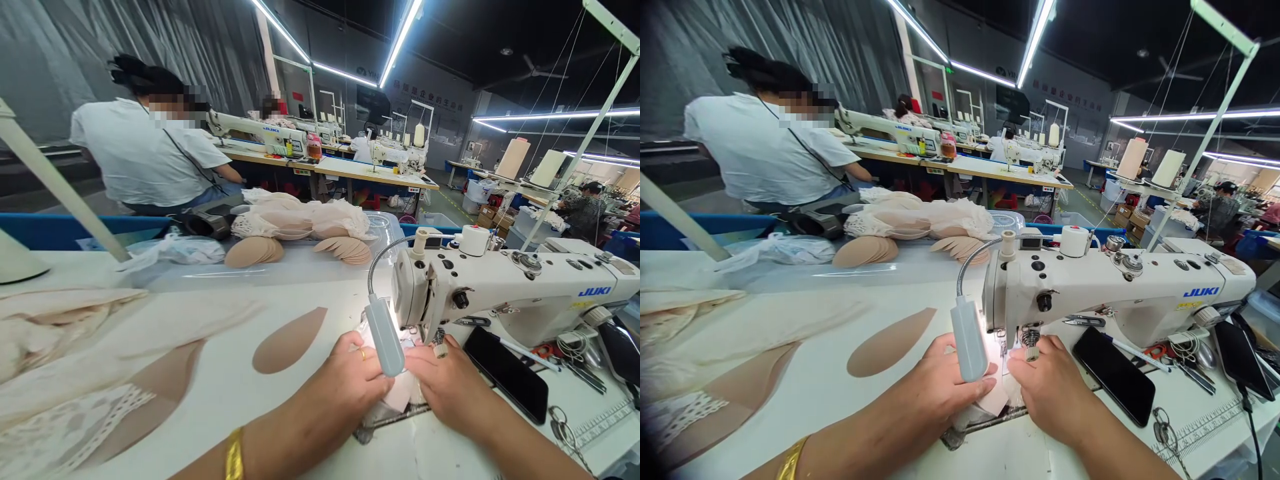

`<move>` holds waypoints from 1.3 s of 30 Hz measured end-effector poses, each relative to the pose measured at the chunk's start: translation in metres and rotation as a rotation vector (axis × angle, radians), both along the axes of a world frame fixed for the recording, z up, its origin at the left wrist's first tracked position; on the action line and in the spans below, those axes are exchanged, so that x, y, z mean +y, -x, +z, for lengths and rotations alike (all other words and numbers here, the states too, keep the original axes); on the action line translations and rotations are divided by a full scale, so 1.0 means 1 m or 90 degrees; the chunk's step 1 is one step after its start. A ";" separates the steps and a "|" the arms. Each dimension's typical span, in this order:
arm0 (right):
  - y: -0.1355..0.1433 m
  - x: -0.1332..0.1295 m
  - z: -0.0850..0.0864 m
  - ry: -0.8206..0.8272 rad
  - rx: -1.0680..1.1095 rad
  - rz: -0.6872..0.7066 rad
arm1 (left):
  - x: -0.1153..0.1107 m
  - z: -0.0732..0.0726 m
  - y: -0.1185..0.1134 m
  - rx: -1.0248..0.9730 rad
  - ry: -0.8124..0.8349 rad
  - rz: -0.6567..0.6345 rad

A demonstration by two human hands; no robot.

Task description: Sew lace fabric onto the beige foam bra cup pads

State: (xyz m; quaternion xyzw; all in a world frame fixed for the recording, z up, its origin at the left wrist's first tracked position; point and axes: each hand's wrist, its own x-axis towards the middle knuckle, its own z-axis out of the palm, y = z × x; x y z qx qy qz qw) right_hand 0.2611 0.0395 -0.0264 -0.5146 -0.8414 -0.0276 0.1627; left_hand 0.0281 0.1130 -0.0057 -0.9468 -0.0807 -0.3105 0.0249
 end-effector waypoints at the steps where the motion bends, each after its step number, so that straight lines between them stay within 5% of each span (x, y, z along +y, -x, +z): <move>1: 0.000 0.000 0.000 -0.001 0.003 -0.004 | 0.001 0.001 0.000 -0.007 -0.002 -0.004; 13: -0.002 0.000 -0.003 -0.045 -0.026 -0.014 | 0.004 -0.002 -0.003 -0.036 0.004 -0.010; 21: -0.005 0.001 0.005 -0.163 0.076 -0.031 | 0.002 0.004 -0.005 -0.047 -0.006 0.003; 39: -0.002 0.001 0.005 -0.159 0.117 -0.034 | -0.003 0.006 -0.005 -0.057 -0.003 0.003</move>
